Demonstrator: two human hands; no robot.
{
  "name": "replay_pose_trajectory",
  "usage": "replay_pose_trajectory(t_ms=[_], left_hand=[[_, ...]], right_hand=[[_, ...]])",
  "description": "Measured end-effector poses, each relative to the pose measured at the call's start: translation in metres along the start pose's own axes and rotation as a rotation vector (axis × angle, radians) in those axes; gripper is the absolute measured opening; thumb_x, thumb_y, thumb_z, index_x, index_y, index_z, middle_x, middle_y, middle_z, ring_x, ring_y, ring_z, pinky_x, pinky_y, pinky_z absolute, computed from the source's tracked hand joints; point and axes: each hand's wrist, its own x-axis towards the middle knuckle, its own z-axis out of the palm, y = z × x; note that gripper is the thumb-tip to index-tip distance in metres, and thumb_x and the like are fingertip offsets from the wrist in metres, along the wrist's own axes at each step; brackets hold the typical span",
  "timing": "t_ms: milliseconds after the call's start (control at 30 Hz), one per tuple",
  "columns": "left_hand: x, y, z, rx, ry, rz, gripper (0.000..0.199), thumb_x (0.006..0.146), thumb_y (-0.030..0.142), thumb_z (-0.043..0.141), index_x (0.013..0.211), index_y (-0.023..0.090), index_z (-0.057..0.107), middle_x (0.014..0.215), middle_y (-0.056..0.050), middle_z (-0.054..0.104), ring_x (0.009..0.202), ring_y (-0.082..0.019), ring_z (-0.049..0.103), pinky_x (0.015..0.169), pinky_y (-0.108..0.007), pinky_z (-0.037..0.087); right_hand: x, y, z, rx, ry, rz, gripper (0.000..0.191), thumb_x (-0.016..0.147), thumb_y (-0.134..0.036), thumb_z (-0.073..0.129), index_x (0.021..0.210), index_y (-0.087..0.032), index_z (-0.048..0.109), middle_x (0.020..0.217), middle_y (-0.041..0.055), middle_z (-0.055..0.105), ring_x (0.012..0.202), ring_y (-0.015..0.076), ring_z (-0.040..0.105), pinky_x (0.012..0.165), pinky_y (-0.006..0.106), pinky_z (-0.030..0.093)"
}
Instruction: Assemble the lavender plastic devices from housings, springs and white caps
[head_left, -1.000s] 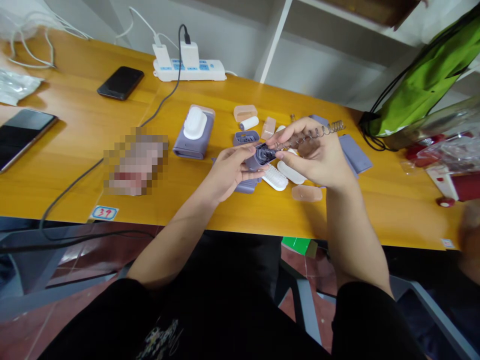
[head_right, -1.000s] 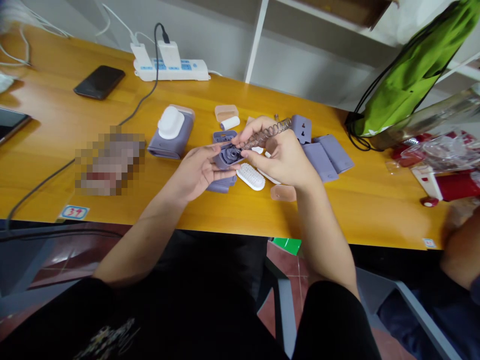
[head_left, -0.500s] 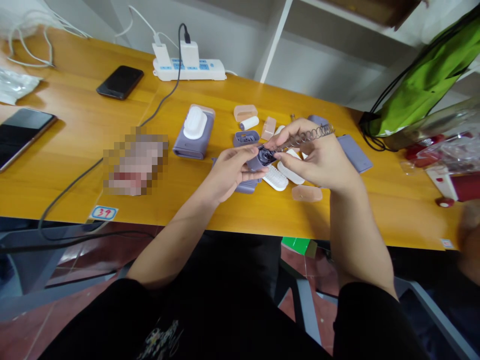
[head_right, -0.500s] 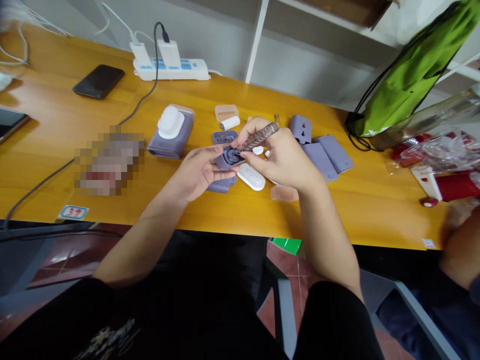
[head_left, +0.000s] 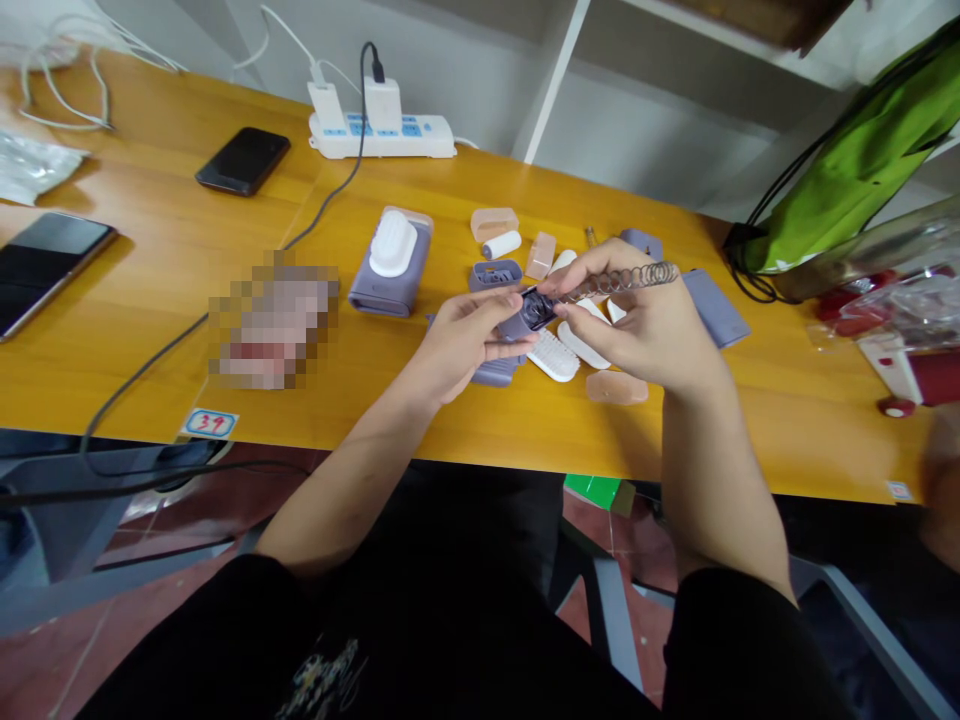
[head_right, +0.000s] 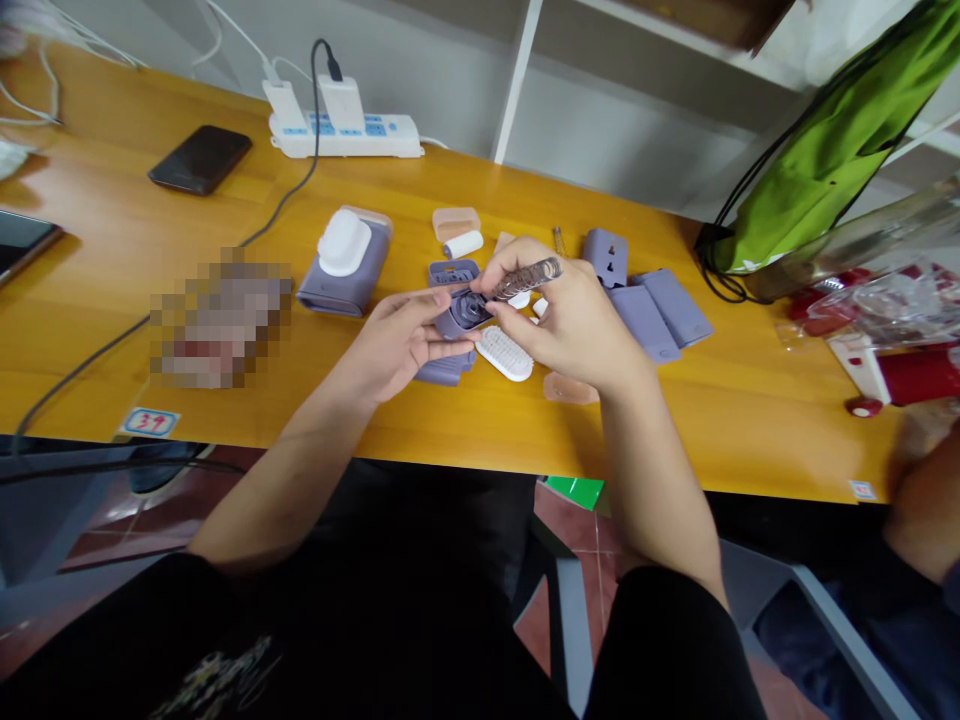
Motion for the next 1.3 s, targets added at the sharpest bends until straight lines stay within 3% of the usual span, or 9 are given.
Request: replay_pose_trajectory(t_ms=[267, 433, 633, 800, 933, 1100, 1200, 1300], left_hand=[[-0.001, 0.002, 0.003, -0.021, 0.033, -0.006, 0.032, 0.097, 0.033, 0.101, 0.125, 0.02, 0.089, 0.127, -0.009, 0.093, 0.123, -0.029, 0.089, 0.125, -0.059, 0.069], [-0.002, 0.004, 0.002, -0.014, 0.032, 0.015, 0.04, 0.093, 0.025, 0.101, 0.131, 0.023, 0.088, 0.13, -0.006, 0.092, 0.131, -0.029, 0.087, 0.13, -0.061, 0.065], [-0.001, 0.004, 0.001, -0.021, 0.036, 0.042, 0.045, 0.089, 0.024, 0.101, 0.132, 0.024, 0.087, 0.134, -0.006, 0.092, 0.139, -0.03, 0.085, 0.133, -0.06, 0.062], [0.0, 0.003, 0.0, -0.031, 0.041, 0.053, 0.048, 0.086, 0.024, 0.102, 0.132, 0.024, 0.087, 0.122, -0.004, 0.093, 0.133, -0.029, 0.086, 0.132, -0.06, 0.062], [0.0, 0.004, 0.001, -0.025, 0.042, 0.052, 0.045, 0.087, 0.025, 0.1, 0.13, 0.024, 0.087, 0.13, -0.006, 0.093, 0.134, -0.029, 0.086, 0.131, -0.06, 0.062], [-0.003, 0.006, 0.002, -0.01, 0.04, 0.054, 0.047, 0.087, 0.028, 0.098, 0.132, 0.022, 0.084, 0.134, -0.008, 0.092, 0.138, -0.031, 0.085, 0.132, -0.059, 0.061], [-0.003, 0.006, 0.001, 0.008, 0.038, 0.07, 0.051, 0.087, 0.033, 0.098, 0.135, 0.023, 0.083, 0.141, -0.01, 0.09, 0.143, -0.033, 0.082, 0.133, -0.059, 0.06], [-0.002, 0.005, 0.001, 0.008, 0.043, 0.086, 0.054, 0.085, 0.035, 0.097, 0.136, 0.026, 0.079, 0.141, -0.009, 0.089, 0.144, -0.034, 0.082, 0.132, -0.06, 0.06]], right_hand=[[-0.002, 0.004, 0.007, 0.041, 0.028, 0.036, 0.022, 0.105, -0.045, 0.093, 0.118, -0.031, 0.082, 0.118, 0.0052, 0.089, 0.112, 0.0308, 0.085, 0.104, 0.049, 0.071], [-0.005, 0.01, 0.019, 0.061, 0.095, 0.073, 0.028, 0.102, -0.051, 0.097, 0.117, -0.033, 0.081, 0.116, 0.0053, 0.09, 0.108, 0.032, 0.086, 0.105, 0.052, 0.072], [-0.007, 0.004, 0.032, -0.06, 0.201, 0.061, 0.018, 0.101, -0.038, 0.096, 0.114, -0.032, 0.084, 0.117, 0.0052, 0.091, 0.109, 0.034, 0.085, 0.117, 0.059, 0.065], [-0.008, 0.001, 0.039, -0.079, 0.231, 0.057, 0.017, 0.1, -0.033, 0.095, 0.113, -0.031, 0.084, 0.112, 0.0021, 0.091, 0.106, 0.0303, 0.085, 0.117, 0.056, 0.065], [-0.006, 0.002, 0.039, 0.023, 0.284, 0.098, 0.025, 0.105, -0.052, 0.094, 0.114, -0.032, 0.082, 0.115, 0.0039, 0.089, 0.111, 0.0301, 0.085, 0.107, 0.052, 0.07], [0.004, 0.01, 0.033, 0.164, 0.447, 0.09, 0.042, 0.111, -0.075, 0.081, 0.116, -0.033, 0.078, 0.107, 0.007, 0.084, 0.113, 0.0333, 0.087, 0.101, 0.053, 0.072], [0.01, 0.017, 0.027, 0.226, 0.507, 0.144, 0.038, 0.112, -0.07, 0.079, 0.107, -0.033, 0.075, 0.096, 0.0076, 0.082, 0.104, 0.033, 0.086, 0.097, 0.053, 0.07], [0.011, 0.022, 0.023, 0.227, 0.448, 0.233, 0.029, 0.109, -0.057, 0.08, 0.096, -0.032, 0.072, 0.078, 0.0019, 0.073, 0.079, 0.0259, 0.077, 0.08, 0.047, 0.067]])
